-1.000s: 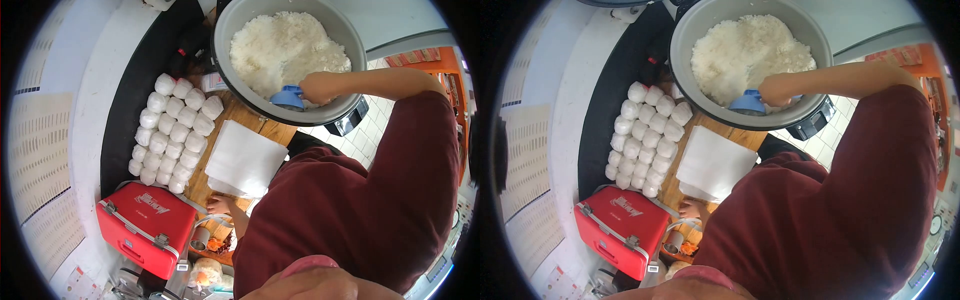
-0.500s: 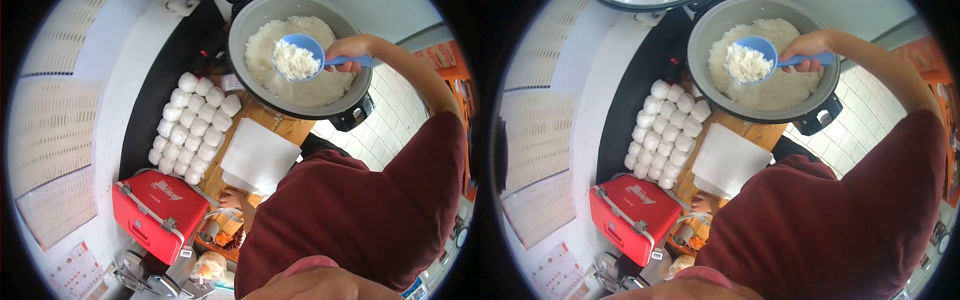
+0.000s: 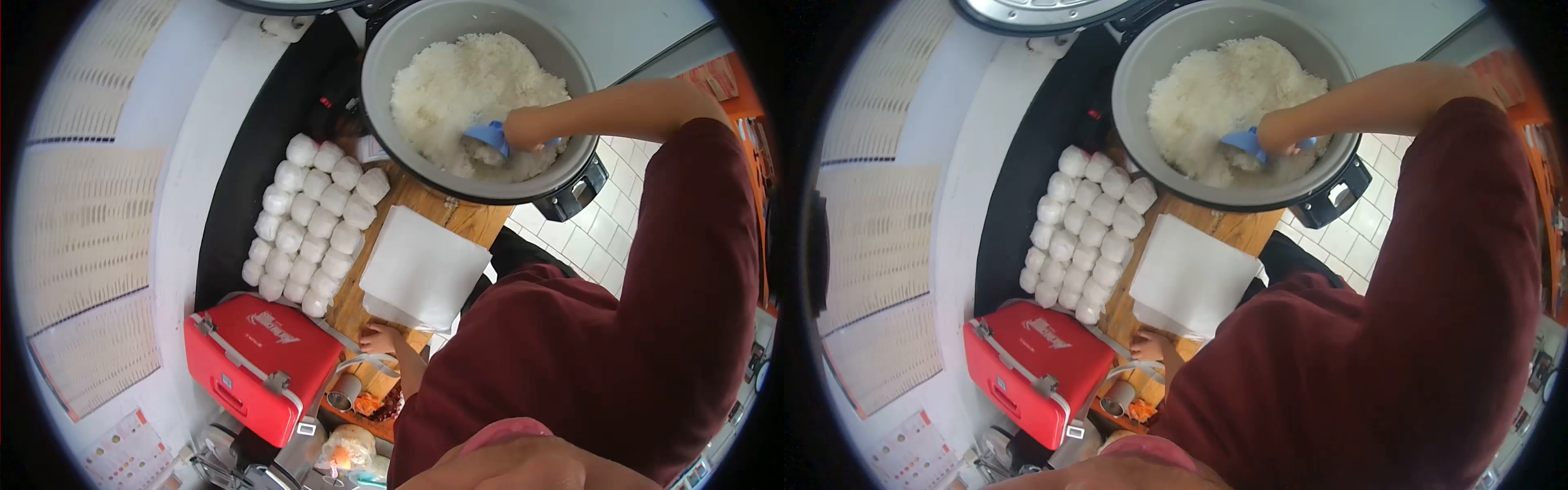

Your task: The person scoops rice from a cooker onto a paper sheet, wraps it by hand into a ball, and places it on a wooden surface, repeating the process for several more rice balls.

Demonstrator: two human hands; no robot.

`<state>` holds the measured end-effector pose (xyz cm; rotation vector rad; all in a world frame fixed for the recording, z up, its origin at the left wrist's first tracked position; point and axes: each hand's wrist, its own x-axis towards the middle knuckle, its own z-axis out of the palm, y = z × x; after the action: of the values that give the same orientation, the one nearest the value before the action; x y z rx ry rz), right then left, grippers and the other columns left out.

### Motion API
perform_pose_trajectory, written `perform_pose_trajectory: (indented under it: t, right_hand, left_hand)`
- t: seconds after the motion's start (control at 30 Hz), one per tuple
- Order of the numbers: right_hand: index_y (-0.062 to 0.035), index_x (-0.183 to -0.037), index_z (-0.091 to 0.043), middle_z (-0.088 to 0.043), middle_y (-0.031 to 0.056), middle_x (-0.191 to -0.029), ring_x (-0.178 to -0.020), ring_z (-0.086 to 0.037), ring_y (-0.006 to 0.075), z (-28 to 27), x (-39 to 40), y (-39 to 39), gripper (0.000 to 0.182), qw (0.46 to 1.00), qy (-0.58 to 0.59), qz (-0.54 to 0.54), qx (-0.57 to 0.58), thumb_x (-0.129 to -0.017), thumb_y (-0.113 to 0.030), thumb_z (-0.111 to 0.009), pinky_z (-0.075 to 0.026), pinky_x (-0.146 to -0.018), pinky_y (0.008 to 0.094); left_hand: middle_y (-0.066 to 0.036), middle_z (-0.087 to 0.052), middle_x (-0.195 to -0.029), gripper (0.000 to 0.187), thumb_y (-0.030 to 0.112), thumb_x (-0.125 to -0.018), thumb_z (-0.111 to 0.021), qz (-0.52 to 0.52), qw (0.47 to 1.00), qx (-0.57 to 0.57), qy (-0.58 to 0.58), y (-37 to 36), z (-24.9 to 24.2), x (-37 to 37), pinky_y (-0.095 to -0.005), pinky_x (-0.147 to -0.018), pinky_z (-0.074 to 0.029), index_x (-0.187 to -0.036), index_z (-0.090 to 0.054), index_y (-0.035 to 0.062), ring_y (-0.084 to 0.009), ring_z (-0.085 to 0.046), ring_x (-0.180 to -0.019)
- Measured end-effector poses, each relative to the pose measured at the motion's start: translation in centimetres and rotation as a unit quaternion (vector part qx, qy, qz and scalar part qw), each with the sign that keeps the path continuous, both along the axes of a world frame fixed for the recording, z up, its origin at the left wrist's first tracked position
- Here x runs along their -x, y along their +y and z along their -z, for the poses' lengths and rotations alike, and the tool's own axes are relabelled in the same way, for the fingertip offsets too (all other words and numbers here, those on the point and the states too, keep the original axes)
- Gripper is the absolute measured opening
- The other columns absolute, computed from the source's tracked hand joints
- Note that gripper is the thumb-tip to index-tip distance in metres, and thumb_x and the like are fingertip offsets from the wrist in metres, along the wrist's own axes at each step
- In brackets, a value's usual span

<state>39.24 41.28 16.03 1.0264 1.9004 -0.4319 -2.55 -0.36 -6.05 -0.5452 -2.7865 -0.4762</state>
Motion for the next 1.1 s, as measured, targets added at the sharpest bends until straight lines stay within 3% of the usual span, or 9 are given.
perform_pose_trajectory:
  t: [0.07,0.2,0.3,0.37,0.5,0.77,0.97,1.03,1.1]
  right_hand:
    - [-0.0067,-0.072,-0.069,-0.066,0.0108,-0.064,-0.065,-0.066,0.0268,-4.9,1.0,-2.5,0.014,0.970,0.047,-0.238,0.016,-0.058,-0.007,-0.070,-0.052,-0.051,0.0389]
    - [-0.0066,-0.071,-0.068,-0.065,0.0113,-0.065,-0.066,-0.065,0.0304,-6.4,3.8,-2.3,0.010,0.987,0.007,-0.147,0.068,-0.072,-0.017,-0.067,-0.052,-0.054,0.0414]
    - [-0.0059,-0.070,-0.067,-0.063,0.0141,-0.066,-0.067,-0.063,0.0341,-7.4,3.5,-1.6,0.030,0.952,0.039,-0.281,0.114,-0.087,-0.028,-0.056,-0.051,-0.059,0.0442]
    - [-0.0033,-0.078,-0.065,-0.063,0.0171,-0.070,-0.067,-0.062,0.0364,-10.4,3.0,-1.5,0.043,0.981,0.099,-0.116,0.122,-0.095,-0.036,-0.043,-0.051,-0.062,0.0453]
    - [0.0000,-0.092,-0.062,-0.063,0.0189,-0.073,-0.068,-0.061,0.0387,-14.5,2.3,-1.1,0.041,0.984,0.077,-0.106,0.119,-0.094,-0.038,-0.045,-0.050,-0.064,0.0472]
    - [0.0001,-0.092,-0.055,-0.054,0.0032,-0.062,-0.048,-0.051,0.0131,-16.2,-1.9,3.5,0.040,0.893,0.065,0.286,0.341,-0.095,-0.037,-0.041,-0.043,-0.050,0.0291]
    - [0.0008,-0.078,-0.062,-0.058,0.0100,-0.059,-0.050,-0.055,0.0210,-15.6,0.3,2.9,0.032,0.994,0.016,0.111,0.016,-0.090,-0.024,-0.047,-0.045,-0.049,0.0303]
    - [-0.0011,-0.071,-0.066,-0.062,0.0135,-0.062,-0.054,-0.060,0.0252,-8.7,-1.3,3.3,0.016,0.997,0.073,0.000,-0.016,-0.078,-0.013,-0.058,-0.049,-0.051,0.0343]
    - [-0.0036,-0.073,-0.069,-0.064,0.0127,-0.065,-0.058,-0.062,0.0270,-3.7,1.1,2.9,0.009,0.984,-0.065,-0.136,0.091,-0.066,-0.009,-0.066,-0.051,-0.053,0.0389]
  left_hand:
    - [-0.022,-0.045,-0.102,0.045,0.041,-0.087,-0.050,-0.012,1.000,0.017,0.010,-0.8,0.4,0.1,-0.0524,-0.077,-0.042,-0.106,-0.049,0.0006,-0.0403,-0.048,-0.092]
    - [-0.022,-0.045,-0.103,0.046,0.041,-0.087,-0.050,-0.008,1.000,0.018,-0.002,-0.9,0.6,0.3,-0.0532,-0.079,-0.041,-0.106,-0.048,-0.0005,-0.0405,-0.048,-0.095]
    - [-0.022,-0.045,-0.103,0.046,0.041,-0.087,-0.050,-0.009,1.000,0.026,-0.008,-0.6,0.2,-0.1,-0.0535,-0.079,-0.041,-0.107,-0.048,-0.0007,-0.0406,-0.048,-0.095]
    - [-0.022,-0.045,-0.102,0.047,0.042,-0.087,-0.050,-0.018,1.000,0.022,-0.007,-0.6,0.5,0.0,-0.0534,-0.079,-0.041,-0.106,-0.048,-0.0008,-0.0407,-0.048,-0.096]
    - [-0.022,-0.045,-0.102,0.046,0.042,-0.087,-0.051,-0.016,0.999,0.023,0.015,-1.7,2.6,1.0,-0.0528,-0.079,-0.041,-0.104,-0.049,-0.0013,-0.0407,-0.048,-0.096]
    - [-0.022,-0.045,-0.101,0.044,0.040,-0.087,-0.052,-0.017,1.000,0.020,-0.001,-0.7,1.0,0.3,-0.0520,-0.078,-0.042,-0.104,-0.049,-0.0007,-0.0400,-0.048,-0.094]
    - [-0.021,-0.045,-0.101,0.043,0.040,-0.087,-0.052,-0.017,1.000,0.012,-0.012,-0.4,0.0,0.1,-0.0520,-0.077,-0.043,-0.105,-0.049,0.0007,-0.0401,-0.049,-0.093]
    - [-0.021,-0.045,-0.101,0.043,0.040,-0.087,-0.052,-0.015,1.000,0.013,-0.014,-0.2,-0.1,0.0,-0.0520,-0.077,-0.043,-0.105,-0.049,0.0011,-0.0402,-0.049,-0.093]
    - [-0.021,-0.045,-0.101,0.043,0.040,-0.087,-0.052,-0.013,1.000,0.017,-0.006,-0.2,-0.2,0.0,-0.0521,-0.077,-0.042,-0.105,-0.050,0.0013,-0.0402,-0.049,-0.092]
